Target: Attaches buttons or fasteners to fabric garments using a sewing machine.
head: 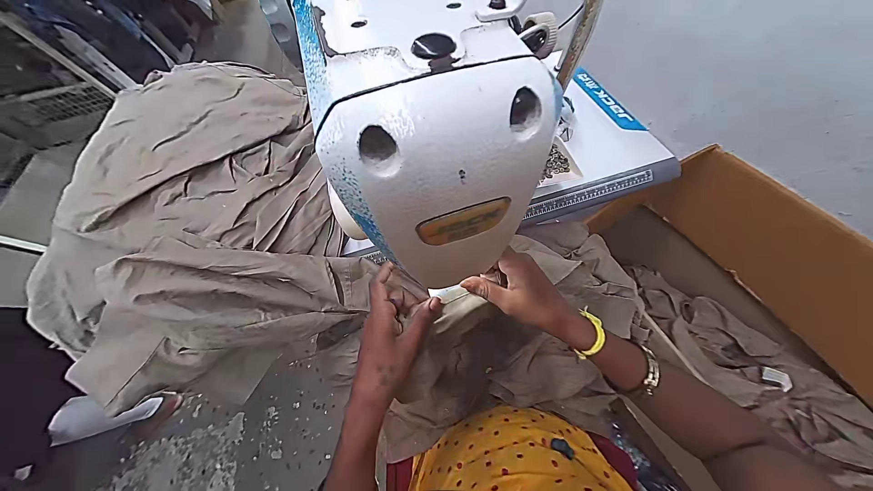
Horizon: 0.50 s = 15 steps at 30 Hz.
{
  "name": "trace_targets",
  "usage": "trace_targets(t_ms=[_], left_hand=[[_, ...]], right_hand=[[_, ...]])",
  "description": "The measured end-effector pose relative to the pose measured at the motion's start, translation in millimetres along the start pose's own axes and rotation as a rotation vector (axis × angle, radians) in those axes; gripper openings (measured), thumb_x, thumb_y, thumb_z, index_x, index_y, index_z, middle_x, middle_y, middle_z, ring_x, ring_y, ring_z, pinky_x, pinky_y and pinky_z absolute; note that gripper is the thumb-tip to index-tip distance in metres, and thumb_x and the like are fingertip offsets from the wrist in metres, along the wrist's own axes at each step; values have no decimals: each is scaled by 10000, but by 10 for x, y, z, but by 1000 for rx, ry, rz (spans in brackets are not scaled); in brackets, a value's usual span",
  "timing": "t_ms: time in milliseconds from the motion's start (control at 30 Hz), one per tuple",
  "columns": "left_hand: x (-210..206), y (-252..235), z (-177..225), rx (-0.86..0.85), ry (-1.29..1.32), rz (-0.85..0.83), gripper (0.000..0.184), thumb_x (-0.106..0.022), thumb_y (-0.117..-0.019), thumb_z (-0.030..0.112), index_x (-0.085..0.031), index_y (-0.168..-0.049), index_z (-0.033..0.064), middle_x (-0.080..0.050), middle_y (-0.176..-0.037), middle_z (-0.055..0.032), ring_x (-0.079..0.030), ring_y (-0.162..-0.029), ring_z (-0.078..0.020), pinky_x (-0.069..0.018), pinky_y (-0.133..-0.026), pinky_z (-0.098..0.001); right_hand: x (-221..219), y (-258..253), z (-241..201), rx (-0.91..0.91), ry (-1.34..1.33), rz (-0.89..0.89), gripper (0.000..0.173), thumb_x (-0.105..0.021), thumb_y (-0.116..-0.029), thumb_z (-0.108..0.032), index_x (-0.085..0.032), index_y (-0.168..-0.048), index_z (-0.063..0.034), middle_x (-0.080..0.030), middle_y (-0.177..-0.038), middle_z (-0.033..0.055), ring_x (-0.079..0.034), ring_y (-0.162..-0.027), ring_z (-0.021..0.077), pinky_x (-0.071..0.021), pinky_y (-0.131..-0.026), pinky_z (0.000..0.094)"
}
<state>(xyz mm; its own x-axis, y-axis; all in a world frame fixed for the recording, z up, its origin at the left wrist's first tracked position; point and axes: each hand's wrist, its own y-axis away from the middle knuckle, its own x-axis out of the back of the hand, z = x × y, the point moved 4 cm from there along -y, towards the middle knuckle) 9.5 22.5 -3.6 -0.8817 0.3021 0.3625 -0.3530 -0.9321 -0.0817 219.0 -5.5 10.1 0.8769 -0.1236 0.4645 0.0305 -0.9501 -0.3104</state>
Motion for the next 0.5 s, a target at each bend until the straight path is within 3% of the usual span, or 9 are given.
trace_targets(t_ms=[100, 200, 333, 433, 500], left_hand=[[49, -27, -32, 33, 193, -61, 748, -680, -923, 189, -258, -1486, -65, -566, -773, 61, -580, -676, -23, -525, -675, -189], [37, 7, -60, 85, 285, -102, 666, -644, -925, 141, -293, -1461, -42, -566, -780, 69, -576, -672, -19, -516, -658, -181], [-34, 33, -109, 118, 371, -137, 660, -629, -933, 112, -285, -1475, -42, -581, -816, 60, -590, -687, -26, -533, -660, -188], [-11, -13, -83, 100, 425, -104, 567, -610, -944, 98, -317, -1418, -9, -588, -802, 62, -616, -689, -35, -557, -669, -204], [6, -61, -36, 107, 420, -74, 482, -578, -953, 86, -333, -1361, 11, -595, -798, 64, -627, -700, -36, -566, -686, -213]], right_hand=[[-13, -227, -23, -220, 56, -68, 406, -811, -839, -357, -632, -1030, -46, -577, -743, -6, -545, -696, 99, -467, -673, 339], [9, -322, -82, -297, 94, -168, 378, -791, -878, -300, -615, -1058, -18, -580, -793, 38, -544, -745, 141, -454, -702, 366], [20, -307, -72, -286, 70, -192, 342, -789, -883, -279, -597, -1021, -32, -565, -765, 23, -537, -717, 123, -449, -679, 345], [85, -255, 0, -212, -63, -239, 263, -740, -918, -224, -557, -1027, -69, -518, -753, -54, -502, -679, 2, -437, -656, 191], [114, -186, 67, -162, -113, -184, 211, -690, -954, -192, -556, -1054, -63, -521, -773, -61, -509, -701, -14, -446, -675, 181]])
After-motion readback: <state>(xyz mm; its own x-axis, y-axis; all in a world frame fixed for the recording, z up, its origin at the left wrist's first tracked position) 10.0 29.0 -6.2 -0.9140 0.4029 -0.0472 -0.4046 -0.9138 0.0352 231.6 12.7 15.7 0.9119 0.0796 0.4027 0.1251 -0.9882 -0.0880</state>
